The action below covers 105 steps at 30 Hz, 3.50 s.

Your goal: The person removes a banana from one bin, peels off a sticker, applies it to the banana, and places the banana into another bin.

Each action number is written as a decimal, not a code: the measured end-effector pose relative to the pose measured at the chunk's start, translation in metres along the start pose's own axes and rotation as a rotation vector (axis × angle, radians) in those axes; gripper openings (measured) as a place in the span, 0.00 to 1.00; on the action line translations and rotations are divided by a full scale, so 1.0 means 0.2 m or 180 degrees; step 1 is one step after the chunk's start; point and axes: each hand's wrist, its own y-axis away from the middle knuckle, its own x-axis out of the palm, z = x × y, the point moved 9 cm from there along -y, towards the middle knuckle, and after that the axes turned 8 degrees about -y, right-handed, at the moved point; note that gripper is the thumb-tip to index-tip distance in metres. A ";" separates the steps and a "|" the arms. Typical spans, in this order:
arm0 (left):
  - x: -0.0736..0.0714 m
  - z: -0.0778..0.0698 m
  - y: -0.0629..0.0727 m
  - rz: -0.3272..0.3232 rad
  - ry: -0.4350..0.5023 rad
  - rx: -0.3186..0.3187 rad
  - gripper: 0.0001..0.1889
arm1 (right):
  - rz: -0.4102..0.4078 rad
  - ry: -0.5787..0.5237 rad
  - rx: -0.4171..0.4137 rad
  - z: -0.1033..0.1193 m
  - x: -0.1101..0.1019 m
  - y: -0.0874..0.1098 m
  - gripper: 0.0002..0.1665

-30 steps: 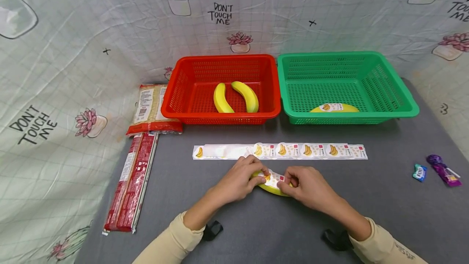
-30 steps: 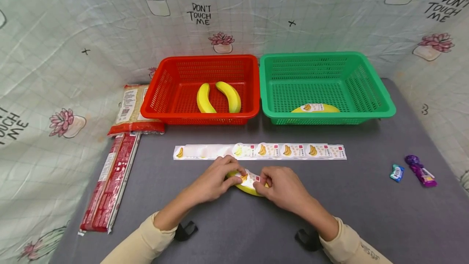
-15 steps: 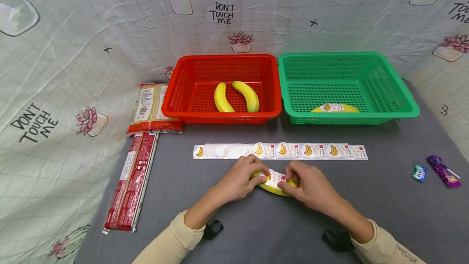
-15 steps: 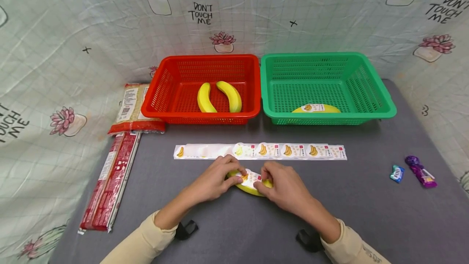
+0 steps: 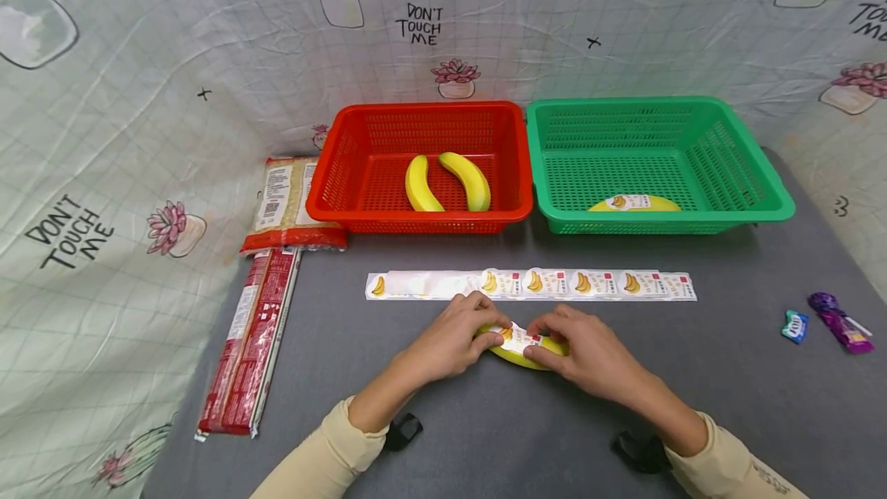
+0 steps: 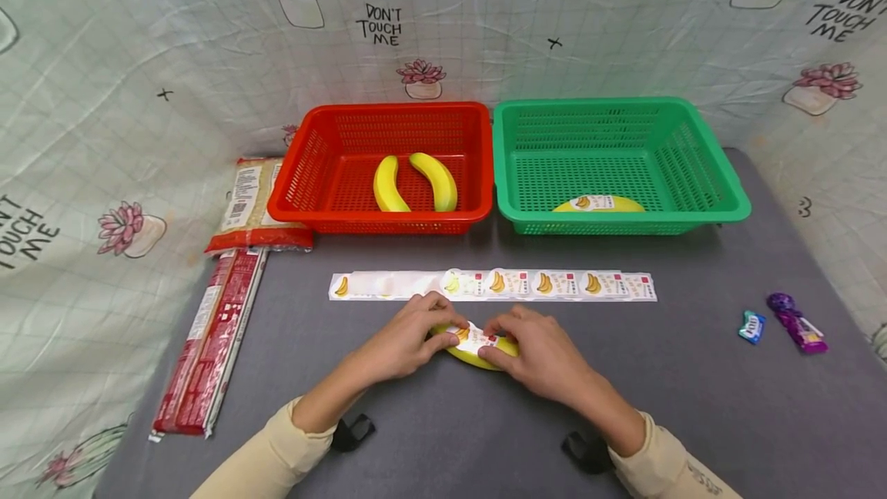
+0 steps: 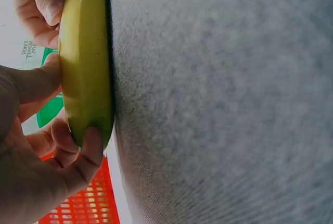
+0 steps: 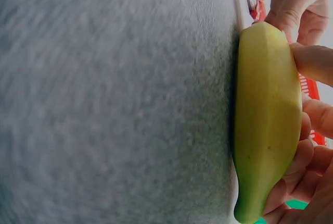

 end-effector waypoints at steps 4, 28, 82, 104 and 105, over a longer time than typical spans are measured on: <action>0.00 0.00 0.00 0.0017 -0.0027 0.0031 0.13 | -0.0004 0.0012 -0.0017 0.00 0.00 0.00 0.12; -0.02 0.00 0.01 -0.0149 -0.0216 0.0071 0.16 | 0.0199 -0.0123 -0.0105 0.00 -0.03 -0.01 0.10; -0.01 0.07 -0.06 0.0170 0.0252 -0.0123 0.12 | -0.1559 -0.2143 0.1931 -1.20 -1.33 0.25 0.19; -0.46 -0.26 -0.21 -0.0066 0.0366 0.0214 0.18 | -0.1610 -0.1895 0.2016 -1.21 -1.36 0.30 0.17; -0.50 -0.28 -0.24 -0.0062 0.0350 0.0256 0.17 | -0.1614 -0.1880 0.2011 -1.21 -1.36 0.30 0.17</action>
